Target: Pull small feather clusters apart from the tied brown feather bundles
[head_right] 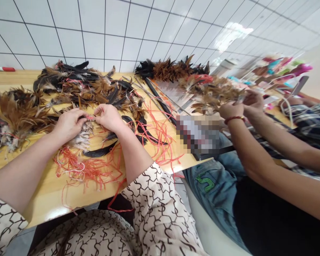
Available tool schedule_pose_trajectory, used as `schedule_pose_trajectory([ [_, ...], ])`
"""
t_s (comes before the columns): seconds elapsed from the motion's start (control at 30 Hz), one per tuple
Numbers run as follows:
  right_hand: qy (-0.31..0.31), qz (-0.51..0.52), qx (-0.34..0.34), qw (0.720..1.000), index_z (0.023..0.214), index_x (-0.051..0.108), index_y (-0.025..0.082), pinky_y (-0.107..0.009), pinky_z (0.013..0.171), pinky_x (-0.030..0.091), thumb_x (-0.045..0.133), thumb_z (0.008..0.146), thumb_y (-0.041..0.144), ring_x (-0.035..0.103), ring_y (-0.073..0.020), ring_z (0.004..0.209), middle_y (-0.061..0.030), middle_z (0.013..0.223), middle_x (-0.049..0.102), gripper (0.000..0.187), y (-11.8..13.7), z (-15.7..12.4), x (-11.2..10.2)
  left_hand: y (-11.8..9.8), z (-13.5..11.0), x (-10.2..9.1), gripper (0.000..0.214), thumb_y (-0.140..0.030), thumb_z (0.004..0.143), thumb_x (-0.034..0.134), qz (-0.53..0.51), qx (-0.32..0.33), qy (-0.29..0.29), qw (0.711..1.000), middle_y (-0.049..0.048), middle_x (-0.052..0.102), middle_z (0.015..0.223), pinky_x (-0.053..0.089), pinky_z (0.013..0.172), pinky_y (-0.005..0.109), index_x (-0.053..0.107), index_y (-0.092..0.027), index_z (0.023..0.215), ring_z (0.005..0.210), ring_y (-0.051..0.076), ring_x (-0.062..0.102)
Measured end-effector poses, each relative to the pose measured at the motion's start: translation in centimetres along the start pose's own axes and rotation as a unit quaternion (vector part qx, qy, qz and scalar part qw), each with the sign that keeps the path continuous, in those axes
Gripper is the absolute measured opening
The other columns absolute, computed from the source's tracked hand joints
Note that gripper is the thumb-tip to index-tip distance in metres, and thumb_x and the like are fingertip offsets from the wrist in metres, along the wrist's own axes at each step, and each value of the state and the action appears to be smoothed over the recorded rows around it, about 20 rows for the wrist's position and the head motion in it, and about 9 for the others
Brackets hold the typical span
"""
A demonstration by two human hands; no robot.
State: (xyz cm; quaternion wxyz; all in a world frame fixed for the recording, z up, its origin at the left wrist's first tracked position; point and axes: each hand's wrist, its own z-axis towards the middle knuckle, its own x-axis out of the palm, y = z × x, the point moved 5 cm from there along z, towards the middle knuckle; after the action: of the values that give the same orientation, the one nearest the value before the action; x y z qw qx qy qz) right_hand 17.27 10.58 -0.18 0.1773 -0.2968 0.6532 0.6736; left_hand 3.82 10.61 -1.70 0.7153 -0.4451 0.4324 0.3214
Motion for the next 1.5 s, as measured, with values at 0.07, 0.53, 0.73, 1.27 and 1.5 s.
schedule_pose_trajectory([
  [0.07, -0.008, -0.021, -0.015, 1.0, 0.086, 0.063, 0.012, -0.019, 0.052, 0.032, 0.058, 0.069, 0.013, 0.042, -0.0065, 0.047, 0.0085, 0.049, 0.048, 0.017, 0.2, 0.0, -0.1, 0.1, 0.0, 0.1, 0.028, -0.018, 0.083, 0.045, 0.008, -0.002, -0.002, 1.0, 0.008, 0.068, 0.094, 0.048, 0.082, 0.033, 0.07, -0.017, 0.096, 0.092, 0.025, 0.064],
  [0.53, -0.002, -0.135, -0.05, 0.99, 0.078, 0.07, 0.011, -0.023, 0.057, 0.028, 0.052, 0.073, 0.016, 0.038, -0.009, 0.057, 0.0031, 0.061, 0.049, 0.019, 0.2, 0.4, 0.8, 0.1, -0.3, -0.3, 0.026, -0.022, 0.084, 0.044, -0.006, -0.052, 0.012, 0.999, 0.0063, 0.07, 0.084, 0.048, 0.076, 0.035, 0.062, -0.019, 0.103, 0.084, 0.026, 0.066],
  [0.73, -0.027, -0.116, -0.041, 0.992, 0.092, 0.071, 0.012, -0.022, 0.056, 0.029, 0.057, 0.074, 0.019, 0.043, -0.0093, 0.06, 0.0027, 0.066, 0.054, 0.024, 0.4, 0.4, 0.5, 0.2, -0.2, -0.2, 0.025, -0.02, 0.082, 0.045, -0.027, -0.038, -0.004, 0.999, 0.008, 0.072, 0.096, 0.048, 0.082, 0.034, 0.065, -0.018, 0.098, 0.093, 0.025, 0.066],
  [1.27, -0.05, -0.219, -0.017, 0.974, 0.076, 0.072, 0.017, -0.026, 0.065, 0.038, 0.051, 0.074, 0.016, 0.057, -0.0165, 0.07, -0.0034, 0.072, 0.066, 0.021, 0.7, -0.1, -0.3, 0.0, -0.6, -0.2, 0.028, -0.018, 0.081, 0.043, 0.052, -0.022, -0.025, 0.998, 0.008, 0.073, 0.095, 0.05, 0.079, 0.035, 0.067, -0.02, 0.096, 0.091, 0.026, 0.067],
  [1.5, -0.063, -0.11, -0.054, 0.99, 0.096, 0.071, 0.015, -0.023, 0.059, 0.033, 0.055, 0.075, 0.021, 0.049, -0.0118, 0.062, 0.0016, 0.065, 0.057, 0.027, 0.6, 0.2, 0.3, -0.2, -0.8, -0.3, 0.03, -0.017, 0.082, 0.041, 0.049, -0.016, -0.019, 0.998, 0.0096, 0.073, 0.098, 0.049, 0.08, 0.036, 0.067, -0.018, 0.097, 0.093, 0.027, 0.067],
])
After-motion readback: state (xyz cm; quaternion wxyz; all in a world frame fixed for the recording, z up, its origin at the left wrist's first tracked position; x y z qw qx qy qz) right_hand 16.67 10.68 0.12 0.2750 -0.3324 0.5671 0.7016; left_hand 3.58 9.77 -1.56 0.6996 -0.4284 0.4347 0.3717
